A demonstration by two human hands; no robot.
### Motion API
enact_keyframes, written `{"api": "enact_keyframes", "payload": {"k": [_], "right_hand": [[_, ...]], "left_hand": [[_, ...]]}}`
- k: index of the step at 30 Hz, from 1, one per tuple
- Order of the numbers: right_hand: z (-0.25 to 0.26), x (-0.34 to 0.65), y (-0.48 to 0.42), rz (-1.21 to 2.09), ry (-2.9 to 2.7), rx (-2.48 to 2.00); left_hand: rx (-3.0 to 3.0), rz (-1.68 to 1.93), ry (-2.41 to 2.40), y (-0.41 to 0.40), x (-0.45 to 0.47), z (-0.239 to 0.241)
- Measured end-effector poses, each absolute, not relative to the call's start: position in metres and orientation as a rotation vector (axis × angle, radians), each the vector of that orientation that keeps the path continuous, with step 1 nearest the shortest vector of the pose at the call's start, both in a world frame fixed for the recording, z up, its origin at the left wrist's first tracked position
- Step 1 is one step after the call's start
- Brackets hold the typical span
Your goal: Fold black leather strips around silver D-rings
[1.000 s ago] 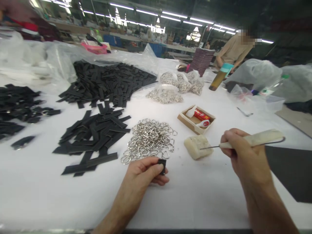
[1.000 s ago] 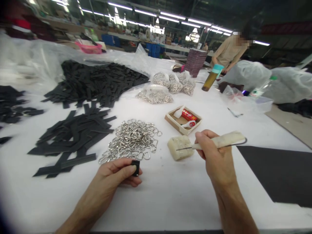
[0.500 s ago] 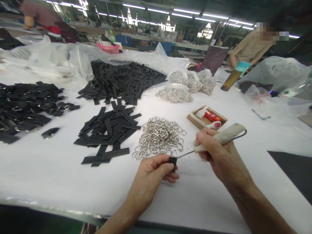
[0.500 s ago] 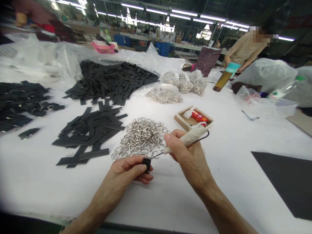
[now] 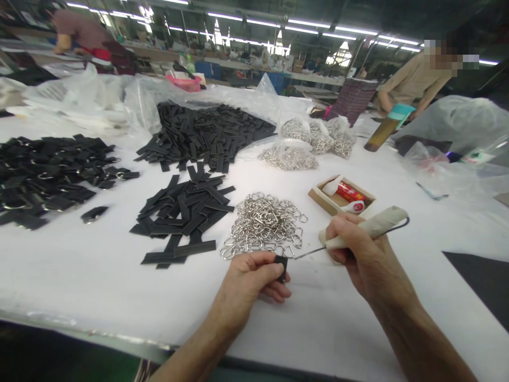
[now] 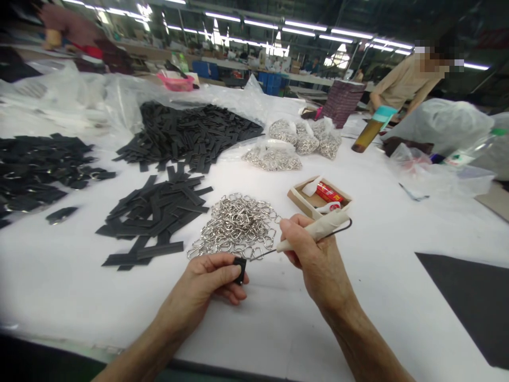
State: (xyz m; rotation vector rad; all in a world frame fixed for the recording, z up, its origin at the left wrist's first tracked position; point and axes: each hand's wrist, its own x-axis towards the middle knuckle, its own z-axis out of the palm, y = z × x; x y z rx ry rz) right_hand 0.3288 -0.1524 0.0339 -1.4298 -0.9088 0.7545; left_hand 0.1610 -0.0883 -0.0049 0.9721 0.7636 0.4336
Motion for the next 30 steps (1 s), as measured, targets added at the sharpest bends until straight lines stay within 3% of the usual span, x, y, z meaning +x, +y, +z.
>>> {"api": "enact_keyframes", "payload": {"k": [30], "right_hand": [[0.023, 0.324, -0.154, 0.844, -0.779, -1.214]], "left_hand": [[0.734, 0.526, 0.588, -0.087, 0.159, -0.012]]}}
